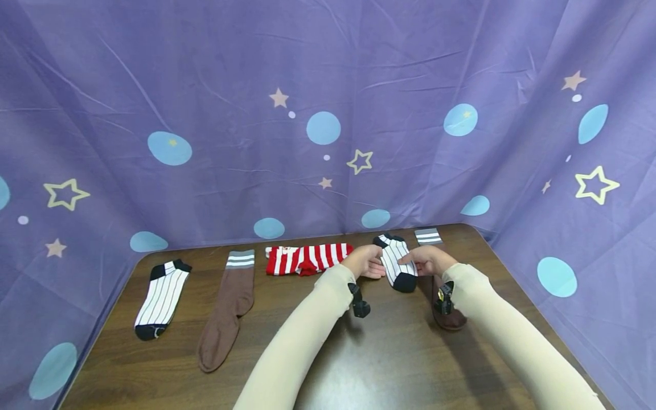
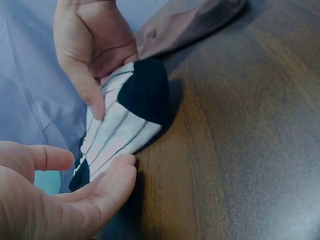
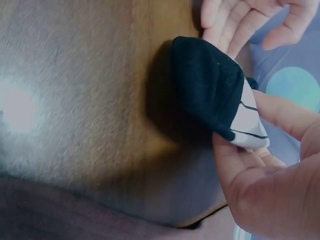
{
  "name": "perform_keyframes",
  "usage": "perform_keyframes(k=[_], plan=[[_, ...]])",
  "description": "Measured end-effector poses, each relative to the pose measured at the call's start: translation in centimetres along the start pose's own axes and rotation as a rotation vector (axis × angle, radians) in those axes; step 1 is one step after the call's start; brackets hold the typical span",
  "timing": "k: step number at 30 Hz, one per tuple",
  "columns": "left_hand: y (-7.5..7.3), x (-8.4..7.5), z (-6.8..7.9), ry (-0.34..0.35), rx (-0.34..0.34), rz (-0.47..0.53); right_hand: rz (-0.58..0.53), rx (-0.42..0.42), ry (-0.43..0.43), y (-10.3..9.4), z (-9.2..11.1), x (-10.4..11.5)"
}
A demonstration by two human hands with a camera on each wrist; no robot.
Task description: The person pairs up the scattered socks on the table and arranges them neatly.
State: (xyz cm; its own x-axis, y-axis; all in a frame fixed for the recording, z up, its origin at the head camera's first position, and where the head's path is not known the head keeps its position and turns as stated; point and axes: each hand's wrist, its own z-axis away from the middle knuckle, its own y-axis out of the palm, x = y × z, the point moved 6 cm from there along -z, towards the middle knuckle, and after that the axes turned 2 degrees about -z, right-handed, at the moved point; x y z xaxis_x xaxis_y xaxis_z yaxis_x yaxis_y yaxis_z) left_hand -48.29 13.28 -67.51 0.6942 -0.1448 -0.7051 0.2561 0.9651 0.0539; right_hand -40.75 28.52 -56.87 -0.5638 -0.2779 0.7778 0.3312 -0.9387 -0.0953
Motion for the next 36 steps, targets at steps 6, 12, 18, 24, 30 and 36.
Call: perform_keyframes(k=[6,12,18,24,30,36], plan=[[0.0,0.6,-1.6,0.001,-0.001,0.042,-0.088,0.192,-0.092,-0.7,-1.5,0.2],[-0.2,0.9,-6.3,0.1,0.009,0.196,-0.032,0.221,-0.067,2.9,5.2,3.2],[-1.0,0.0,-3.8,0.226,-0.059,0.313,0.048,0.233,0.011,3.6,6.1,2.8],[-1.6,-1.2,0.4,0.293,-0.098,0.345,0.18,0.151,0.062,3.2,6.0,1.6],[-2.7,-2.0,0.7,0.278,-0.129,0.351,0.26,0.14,0.056,3.3,6.5,1.2],[-3.2,-2.6,4.9,0.27,-0.09,0.328,0.257,0.135,0.041,3.3,6.7,1.3]])
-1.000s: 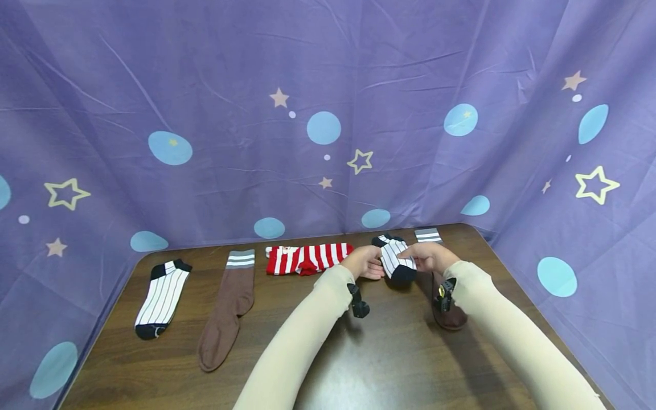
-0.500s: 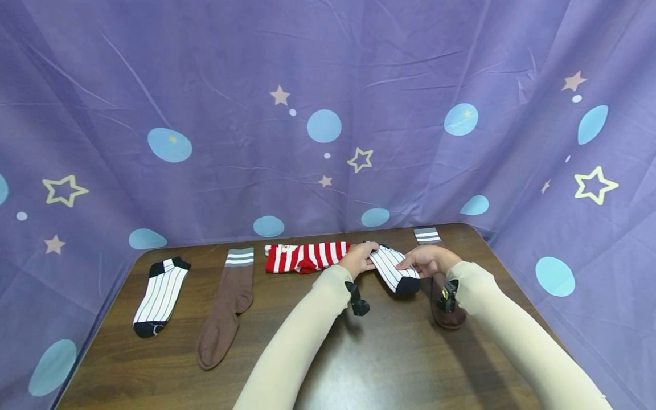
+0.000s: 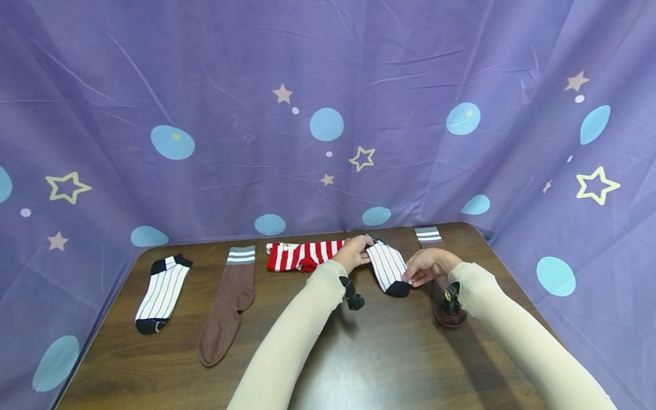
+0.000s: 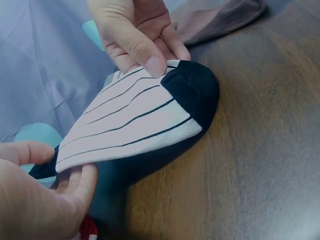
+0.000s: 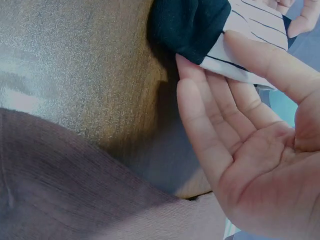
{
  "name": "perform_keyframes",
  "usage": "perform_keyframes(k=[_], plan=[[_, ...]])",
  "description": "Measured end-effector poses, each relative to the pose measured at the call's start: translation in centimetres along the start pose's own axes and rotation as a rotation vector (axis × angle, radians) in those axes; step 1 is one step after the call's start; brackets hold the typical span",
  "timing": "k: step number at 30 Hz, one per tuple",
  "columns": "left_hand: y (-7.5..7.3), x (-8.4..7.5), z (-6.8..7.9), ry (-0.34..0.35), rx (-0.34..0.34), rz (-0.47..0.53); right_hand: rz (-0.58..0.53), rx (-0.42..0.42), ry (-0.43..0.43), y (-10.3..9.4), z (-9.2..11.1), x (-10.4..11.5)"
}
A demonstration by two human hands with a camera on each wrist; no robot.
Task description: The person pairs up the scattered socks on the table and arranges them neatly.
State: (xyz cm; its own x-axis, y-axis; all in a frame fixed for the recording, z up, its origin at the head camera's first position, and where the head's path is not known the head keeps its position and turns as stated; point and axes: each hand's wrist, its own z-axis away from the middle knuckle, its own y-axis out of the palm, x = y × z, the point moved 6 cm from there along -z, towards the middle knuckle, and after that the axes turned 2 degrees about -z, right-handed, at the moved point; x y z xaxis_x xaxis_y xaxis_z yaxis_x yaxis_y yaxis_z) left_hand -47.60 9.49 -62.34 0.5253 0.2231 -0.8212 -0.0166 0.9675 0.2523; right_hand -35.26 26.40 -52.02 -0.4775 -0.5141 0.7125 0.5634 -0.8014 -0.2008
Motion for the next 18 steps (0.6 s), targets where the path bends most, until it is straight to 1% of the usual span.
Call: perform_keyframes(k=[1,2,4,5,6,7,9,11,12,15,16,17,18], plan=[[0.1,-0.9,2.1,-0.007,0.011,-0.015,-0.001,-0.002,-0.002,0.0,0.0,0.0],[0.1,-1.8,4.5,-0.021,0.01,-0.026,0.0,-0.007,-0.006,-0.1,0.0,0.1],[0.3,-3.6,9.2,-0.029,0.015,-0.056,0.002,-0.024,-0.007,-0.2,0.0,0.2],[0.4,-4.4,11.1,-0.019,0.011,-0.063,0.005,-0.032,-0.008,-0.3,0.0,0.2],[0.4,-5.0,12.7,-0.017,0.004,-0.069,0.01,-0.04,-0.011,-0.4,0.1,0.2],[0.4,-5.3,13.5,-0.015,0.002,-0.075,0.014,-0.045,-0.014,-0.5,0.1,0.3],[0.1,-5.6,14.0,-0.009,0.004,-0.078,0.019,-0.056,-0.013,-0.6,0.1,0.3],[-0.2,-5.7,13.9,-0.008,0.015,-0.075,0.02,-0.061,-0.017,-0.7,0.0,0.2],[-0.3,-5.8,14.1,-0.011,0.022,-0.075,0.018,-0.066,-0.018,-0.7,0.1,0.2],[-0.4,-6.1,14.1,-0.014,0.063,-0.072,0.008,-0.077,-0.021,-0.9,0.1,0.3],[-0.4,-6.1,13.7,-0.006,0.062,-0.079,0.008,-0.08,-0.025,-1.0,0.2,0.3],[-0.7,-5.7,12.2,0.015,0.087,-0.072,0.007,-0.08,-0.029,-1.1,0.3,0.4],[-0.8,-5.6,11.4,0.02,0.099,-0.069,0.007,-0.082,-0.032,-1.2,0.4,0.5]])
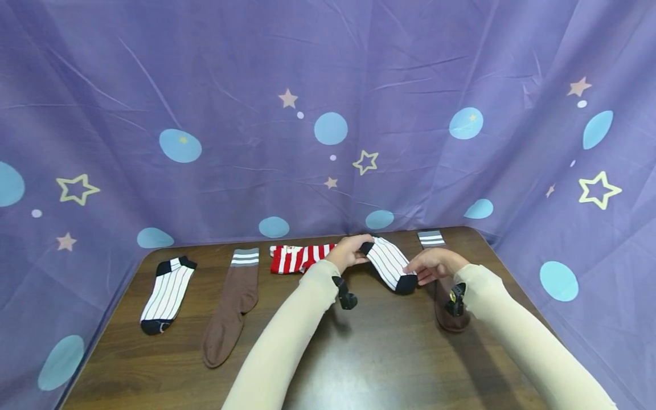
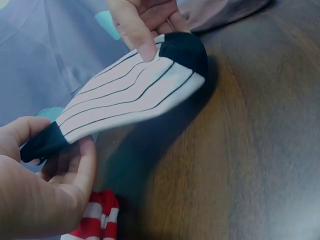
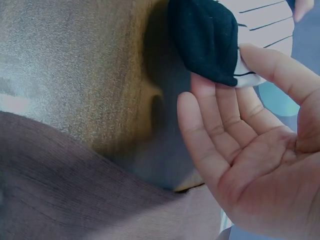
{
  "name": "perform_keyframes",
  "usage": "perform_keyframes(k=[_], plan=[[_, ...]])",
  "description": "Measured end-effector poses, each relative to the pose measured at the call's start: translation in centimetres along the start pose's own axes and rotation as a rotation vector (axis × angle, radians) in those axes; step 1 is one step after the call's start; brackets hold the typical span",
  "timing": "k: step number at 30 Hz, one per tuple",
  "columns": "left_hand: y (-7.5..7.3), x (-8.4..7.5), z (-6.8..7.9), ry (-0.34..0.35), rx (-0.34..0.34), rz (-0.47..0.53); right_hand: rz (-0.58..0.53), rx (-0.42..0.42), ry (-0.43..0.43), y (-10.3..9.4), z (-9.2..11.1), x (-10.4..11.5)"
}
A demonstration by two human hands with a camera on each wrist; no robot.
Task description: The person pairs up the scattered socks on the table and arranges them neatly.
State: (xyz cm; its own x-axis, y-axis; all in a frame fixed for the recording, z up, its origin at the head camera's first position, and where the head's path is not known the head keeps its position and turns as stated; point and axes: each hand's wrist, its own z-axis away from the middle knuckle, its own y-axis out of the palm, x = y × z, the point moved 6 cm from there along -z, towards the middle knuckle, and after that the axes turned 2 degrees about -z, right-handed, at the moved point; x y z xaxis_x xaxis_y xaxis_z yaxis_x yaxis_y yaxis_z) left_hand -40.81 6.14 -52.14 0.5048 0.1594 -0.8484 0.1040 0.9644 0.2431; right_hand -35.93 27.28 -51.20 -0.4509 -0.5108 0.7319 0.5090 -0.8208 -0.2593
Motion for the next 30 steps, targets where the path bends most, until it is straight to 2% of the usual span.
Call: perform_keyframes(k=[3,5,6,8,10,11,12,14,16,19,22,24,26,30], plan=[[-0.9,1.3,-4.0,0.004,-0.02,0.004,-0.005,0.003,-0.004,-0.2,0.1,0.1],[-2.0,2.9,-8.5,0.003,-0.015,0.01,-0.01,0.009,-0.008,-0.2,0.1,0.2],[-2.4,3.5,-10.0,-0.014,-0.03,0.004,-0.014,0.014,-0.008,-0.2,0.1,0.2],[-3.6,5.3,-14.9,0.0,0.001,0.027,-0.03,0.023,-0.008,-0.4,0.1,0.2],[-4.6,6.3,-17.9,0.0,0.037,0.053,-0.052,0.033,-0.009,-0.5,0.2,0.3],[-4.9,6.4,-18.4,0.002,0.036,0.055,-0.069,0.032,-0.008,-0.6,0.2,0.4],[-4.9,6.0,-18.0,0.008,0.041,0.053,-0.082,0.033,-0.008,-0.7,0.3,0.4],[-4.2,4.2,-13.1,0.021,0.016,0.035,-0.11,0.034,-0.01,-0.9,0.4,0.6],[-3.2,1.7,-7.1,0.018,-0.024,-0.017,-0.13,0.035,-0.015,-1.1,0.6,0.9],[-2.1,-1.5,1.1,0.018,-0.018,-0.044,-0.151,0.055,-0.027,-1.2,0.8,1.4],[-2.0,-3.0,4.5,0.008,0.02,-0.048,-0.169,0.081,-0.039,-1.2,0.8,1.8],[-2.3,-3.4,5.6,-0.001,0.032,-0.048,-0.179,0.095,-0.048,-1.3,0.9,2.0],[-2.6,-3.4,5.7,-0.004,0.032,-0.053,-0.19,0.1,-0.057,-1.5,0.9,2.2],[-3.5,-2.8,4.5,-0.008,0.019,-0.061,-0.198,0.106,-0.096,-1.8,1.1,2.5]])
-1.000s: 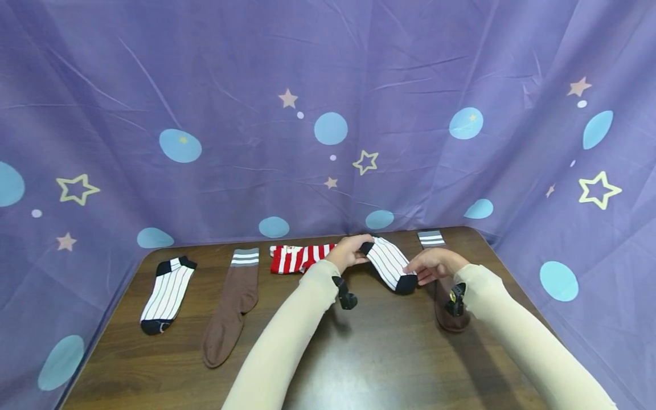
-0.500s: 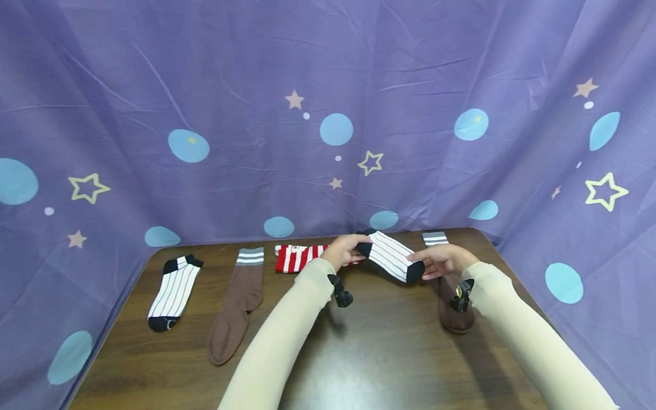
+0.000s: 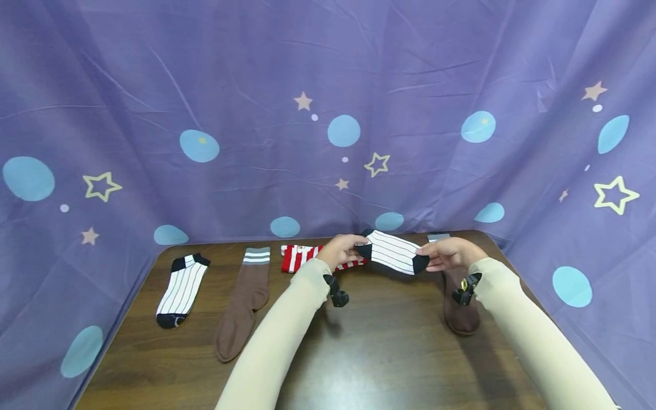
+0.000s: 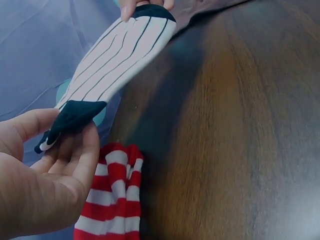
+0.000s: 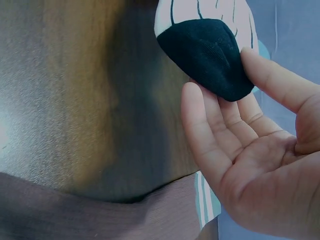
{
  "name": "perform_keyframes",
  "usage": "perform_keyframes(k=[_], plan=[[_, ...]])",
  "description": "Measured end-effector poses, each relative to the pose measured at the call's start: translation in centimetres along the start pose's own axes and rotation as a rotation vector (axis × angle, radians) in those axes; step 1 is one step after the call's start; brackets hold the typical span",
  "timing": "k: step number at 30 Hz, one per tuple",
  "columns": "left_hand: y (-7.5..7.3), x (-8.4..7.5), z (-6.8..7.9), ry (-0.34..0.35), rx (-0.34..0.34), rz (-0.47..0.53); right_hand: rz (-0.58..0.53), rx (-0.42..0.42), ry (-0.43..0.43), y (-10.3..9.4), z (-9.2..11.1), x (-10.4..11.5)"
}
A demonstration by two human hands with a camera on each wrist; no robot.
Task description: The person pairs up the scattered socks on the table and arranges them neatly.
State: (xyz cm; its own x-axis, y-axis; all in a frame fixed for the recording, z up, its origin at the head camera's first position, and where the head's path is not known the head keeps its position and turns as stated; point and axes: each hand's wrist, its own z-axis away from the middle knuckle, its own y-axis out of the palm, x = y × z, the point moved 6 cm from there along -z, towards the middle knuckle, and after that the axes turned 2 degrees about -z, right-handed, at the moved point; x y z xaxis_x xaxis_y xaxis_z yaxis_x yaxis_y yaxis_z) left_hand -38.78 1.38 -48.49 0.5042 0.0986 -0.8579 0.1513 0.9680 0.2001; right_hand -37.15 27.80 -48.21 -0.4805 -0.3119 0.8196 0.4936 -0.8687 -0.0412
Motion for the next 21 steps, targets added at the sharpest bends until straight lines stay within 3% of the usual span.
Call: perform_keyframes(k=[11,21], plan=[[-1.4,0.4,-0.4,-0.01,0.046,-0.08,-0.033,-0.009,-0.068,0.0,0.6,0.9],[-2.8,-0.1,0.8,-0.002,0.059,-0.105,-0.012,0.035,-0.071,0.4,0.6,2.1]])
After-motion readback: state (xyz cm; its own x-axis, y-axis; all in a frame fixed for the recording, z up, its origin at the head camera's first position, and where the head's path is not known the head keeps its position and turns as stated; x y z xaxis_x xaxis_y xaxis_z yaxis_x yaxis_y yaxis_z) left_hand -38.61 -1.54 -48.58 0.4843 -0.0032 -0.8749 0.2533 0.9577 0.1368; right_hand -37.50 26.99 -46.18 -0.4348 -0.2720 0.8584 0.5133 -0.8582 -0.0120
